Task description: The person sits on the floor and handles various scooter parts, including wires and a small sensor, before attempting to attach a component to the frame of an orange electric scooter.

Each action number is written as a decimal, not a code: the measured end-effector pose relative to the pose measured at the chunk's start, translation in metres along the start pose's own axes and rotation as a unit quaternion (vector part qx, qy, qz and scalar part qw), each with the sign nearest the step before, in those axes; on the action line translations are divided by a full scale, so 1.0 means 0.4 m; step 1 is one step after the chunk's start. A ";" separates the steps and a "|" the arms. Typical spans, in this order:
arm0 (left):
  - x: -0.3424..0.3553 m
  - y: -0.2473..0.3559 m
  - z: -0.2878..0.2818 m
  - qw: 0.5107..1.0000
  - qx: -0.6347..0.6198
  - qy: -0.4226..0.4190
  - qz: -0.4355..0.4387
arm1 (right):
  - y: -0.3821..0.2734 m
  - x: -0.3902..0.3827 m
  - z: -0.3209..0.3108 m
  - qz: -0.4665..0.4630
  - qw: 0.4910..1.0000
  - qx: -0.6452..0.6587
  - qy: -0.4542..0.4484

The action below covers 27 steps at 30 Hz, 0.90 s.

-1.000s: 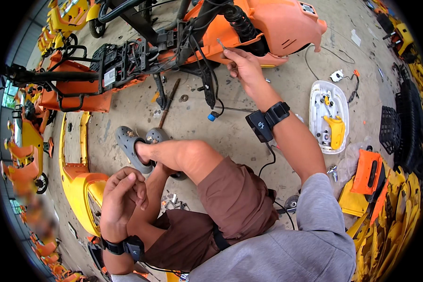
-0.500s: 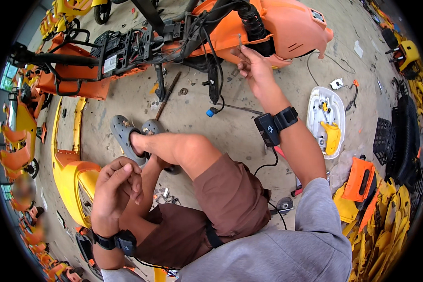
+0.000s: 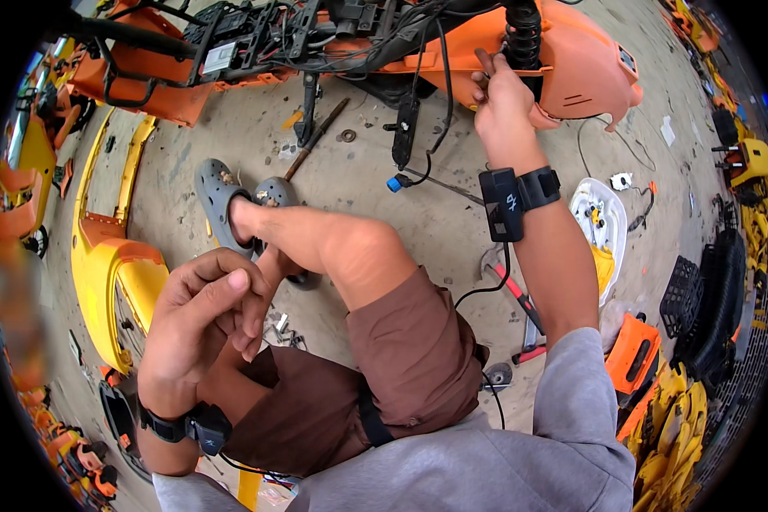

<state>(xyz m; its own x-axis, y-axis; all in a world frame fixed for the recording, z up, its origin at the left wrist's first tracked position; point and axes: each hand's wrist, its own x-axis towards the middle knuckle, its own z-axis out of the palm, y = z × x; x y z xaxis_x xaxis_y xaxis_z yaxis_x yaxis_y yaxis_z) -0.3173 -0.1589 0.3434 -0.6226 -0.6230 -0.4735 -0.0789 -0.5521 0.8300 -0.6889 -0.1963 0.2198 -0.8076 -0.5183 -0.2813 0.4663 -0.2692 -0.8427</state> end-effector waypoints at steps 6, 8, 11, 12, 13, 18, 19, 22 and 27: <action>-0.010 -0.001 -0.012 1.000 0.006 -0.027 0.010 | -0.006 0.018 0.061 0.000 0.995 0.060 0.075; -0.015 0.000 -0.015 0.999 0.011 -0.031 0.013 | -0.006 0.021 0.074 0.002 0.994 0.064 0.088; -0.026 -0.002 -0.020 0.999 0.004 -0.033 0.018 | 0.004 0.040 0.080 -0.023 0.995 0.056 0.078; -0.030 -0.002 -0.021 0.999 0.000 -0.031 0.015 | 0.009 0.044 0.080 -0.023 0.995 0.050 0.082; -0.034 -0.002 -0.022 0.999 -0.004 -0.030 0.013 | 0.012 0.043 0.081 -0.026 0.995 0.041 0.082; -0.045 -0.004 -0.036 0.999 -0.006 -0.045 0.024 | 0.028 0.028 0.068 -0.058 0.996 0.021 0.067; -0.047 -0.002 -0.038 0.998 0.001 -0.049 0.025 | 0.031 0.029 0.065 -0.064 0.996 0.020 0.062; -0.051 -0.001 -0.040 0.998 0.011 -0.048 0.029 | 0.045 0.034 0.059 -0.070 0.996 0.033 0.048; -0.056 -0.006 -0.041 0.998 0.007 -0.041 0.048 | 0.054 0.025 0.062 -0.102 0.994 -0.003 0.034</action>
<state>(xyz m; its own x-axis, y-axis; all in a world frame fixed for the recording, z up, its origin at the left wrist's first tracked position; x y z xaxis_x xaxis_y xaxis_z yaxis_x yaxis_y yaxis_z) -0.2903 -0.1529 0.3473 -0.6890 -0.6249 -0.3673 -0.0263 -0.4848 0.8742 -0.6779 -0.2271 0.2103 -0.9079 -0.3967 -0.1356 0.2891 -0.3581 -0.8878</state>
